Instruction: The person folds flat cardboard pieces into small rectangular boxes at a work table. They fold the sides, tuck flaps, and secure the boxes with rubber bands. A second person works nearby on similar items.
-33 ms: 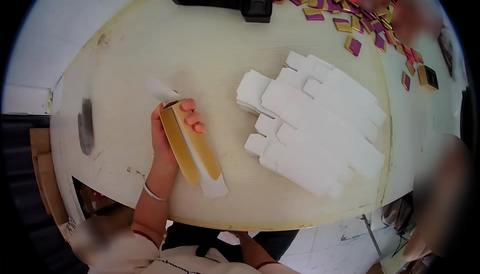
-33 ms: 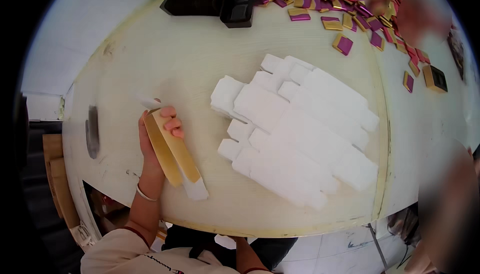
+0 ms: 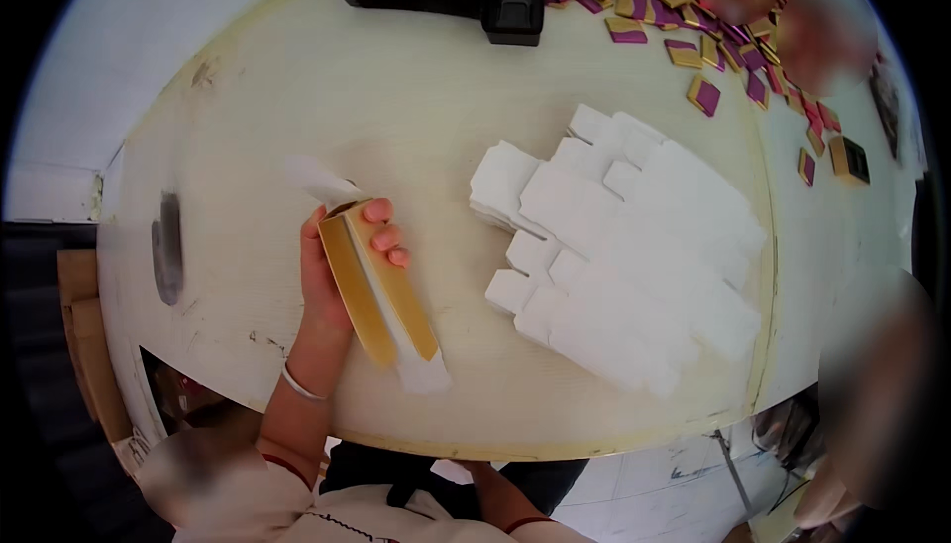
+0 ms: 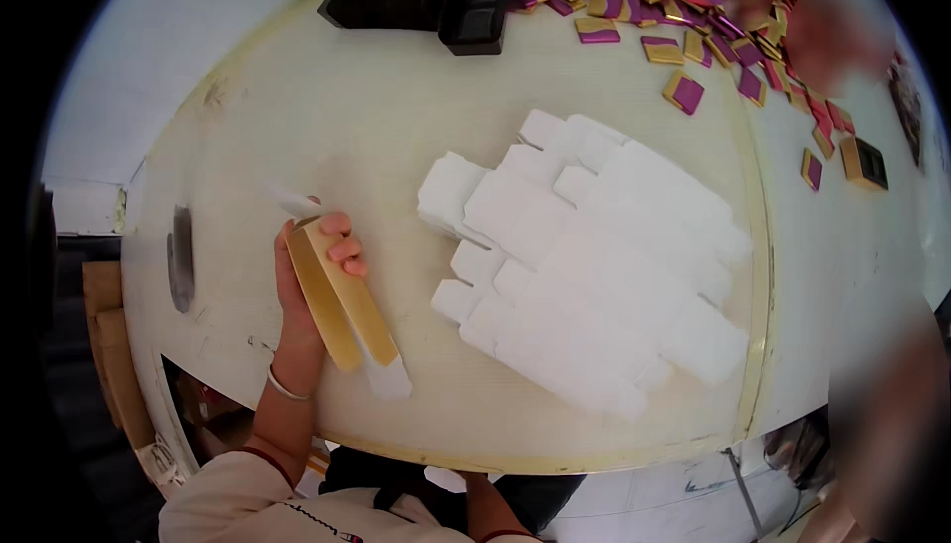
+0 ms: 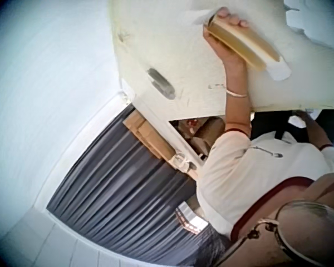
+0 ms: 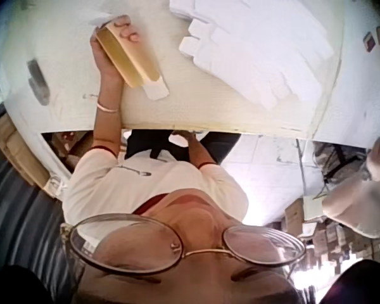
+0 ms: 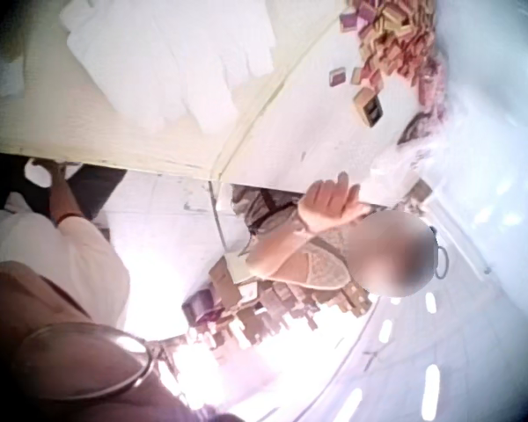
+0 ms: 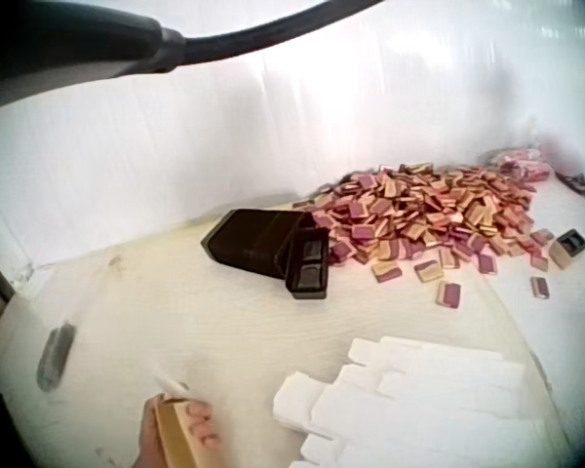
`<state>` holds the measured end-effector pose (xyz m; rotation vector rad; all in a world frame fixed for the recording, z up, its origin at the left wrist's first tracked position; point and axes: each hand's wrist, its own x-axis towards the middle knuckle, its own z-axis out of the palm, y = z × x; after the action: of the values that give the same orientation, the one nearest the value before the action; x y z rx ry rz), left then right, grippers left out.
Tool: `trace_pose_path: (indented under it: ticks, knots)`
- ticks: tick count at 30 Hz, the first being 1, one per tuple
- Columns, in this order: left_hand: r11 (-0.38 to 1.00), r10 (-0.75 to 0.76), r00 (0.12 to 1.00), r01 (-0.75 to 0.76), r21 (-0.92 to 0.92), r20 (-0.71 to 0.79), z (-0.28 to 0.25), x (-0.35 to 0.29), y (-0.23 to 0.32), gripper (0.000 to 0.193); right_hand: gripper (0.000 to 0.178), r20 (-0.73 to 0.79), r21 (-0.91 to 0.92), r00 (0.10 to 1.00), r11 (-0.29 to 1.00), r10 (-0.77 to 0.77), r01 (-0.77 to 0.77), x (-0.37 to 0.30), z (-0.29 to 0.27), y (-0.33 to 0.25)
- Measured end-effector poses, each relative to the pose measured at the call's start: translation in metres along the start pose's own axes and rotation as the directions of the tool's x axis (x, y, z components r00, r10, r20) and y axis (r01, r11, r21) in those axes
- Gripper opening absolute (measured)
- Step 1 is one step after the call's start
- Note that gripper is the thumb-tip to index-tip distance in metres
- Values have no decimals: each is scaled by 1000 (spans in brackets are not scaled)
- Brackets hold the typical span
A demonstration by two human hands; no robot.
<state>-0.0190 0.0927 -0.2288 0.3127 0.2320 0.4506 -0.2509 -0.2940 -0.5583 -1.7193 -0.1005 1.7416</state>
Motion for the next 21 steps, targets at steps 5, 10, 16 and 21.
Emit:
trace_pose_path:
  ticks: [5, 10, 16, 21]
  knots:
    - [994, 24, 995, -13, 111, -98, -2, -10, 14, 44, 96, -124, -121, 992, 992, 18, -33, -9, -76, -52]
    - [994, 36, 992, -23, 105, -123, 1, -12, 14, 47, 91, -337, -368, 926, 929, -170, 36, -23, -182, -121]
    - [989, -45, 998, 52, 139, -47, 4, -9, 11, 44, 85, -365, -659, 845, 749, -391, 62, -1, -219, -192]
    - [981, -13, 998, 25, 192, -64, 11, -6, 10, 44, 80, -263, -803, 862, 594, -434, 54, 23, -220, -207]
